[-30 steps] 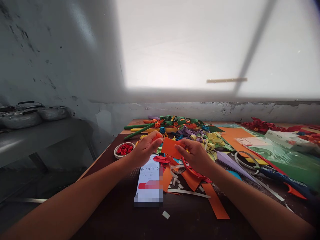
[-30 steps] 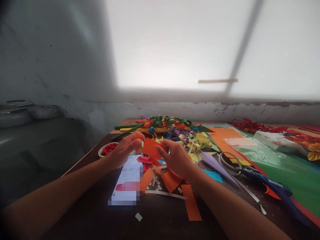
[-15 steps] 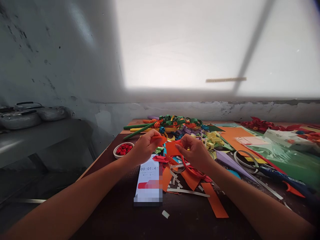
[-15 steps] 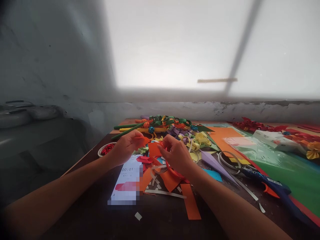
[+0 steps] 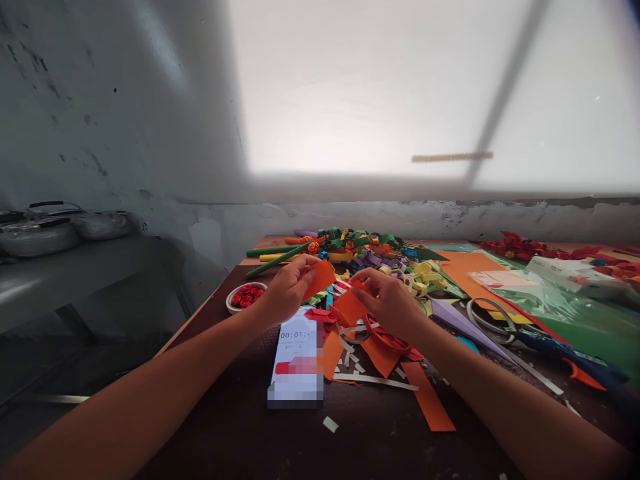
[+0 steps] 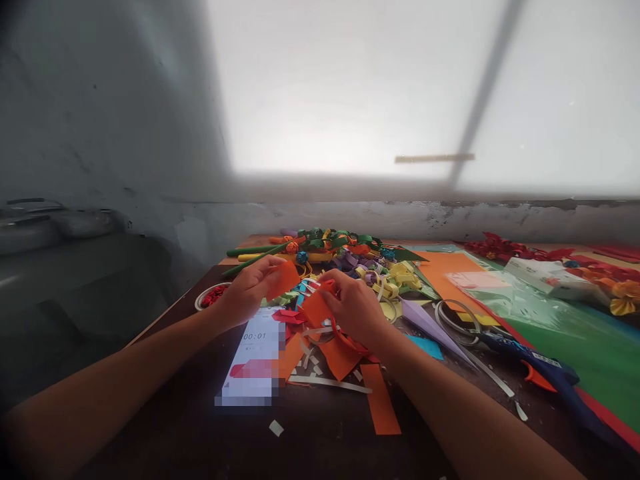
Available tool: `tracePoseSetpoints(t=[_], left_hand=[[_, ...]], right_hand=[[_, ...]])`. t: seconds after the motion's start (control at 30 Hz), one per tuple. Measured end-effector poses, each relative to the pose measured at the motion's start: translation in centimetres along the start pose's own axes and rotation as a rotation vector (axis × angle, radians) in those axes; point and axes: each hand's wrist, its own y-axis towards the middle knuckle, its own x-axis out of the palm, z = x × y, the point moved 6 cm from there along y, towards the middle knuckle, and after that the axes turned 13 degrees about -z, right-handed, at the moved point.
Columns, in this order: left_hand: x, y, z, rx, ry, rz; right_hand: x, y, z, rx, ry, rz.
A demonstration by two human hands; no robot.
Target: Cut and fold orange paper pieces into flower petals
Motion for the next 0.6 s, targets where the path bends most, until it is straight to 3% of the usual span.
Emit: tracePoseSetpoints(t=[0.2,0.33,0.53,0.6], left_hand=[[-0.6,0.0,0.2,0.011,0.062,0.026],[-0.9,0.0,0.3,0.041,0.102,0.041],[0.6,0.1,-0.1,0.008,0.111,-0.109],[0.9,0.0,0.0,0.034,0.19,-0.105]], right_hand=[[0.5,0.1,0.1,0.028,-0.09,-0.095],[0.5,0.1,0.1,0.031,-0.052,-0.087],[-0.3,-0.2,-0.6,-0.114,0.385,0.049],[-0.5,-0.3,-0.8,-0.155,0.548,0.071]])
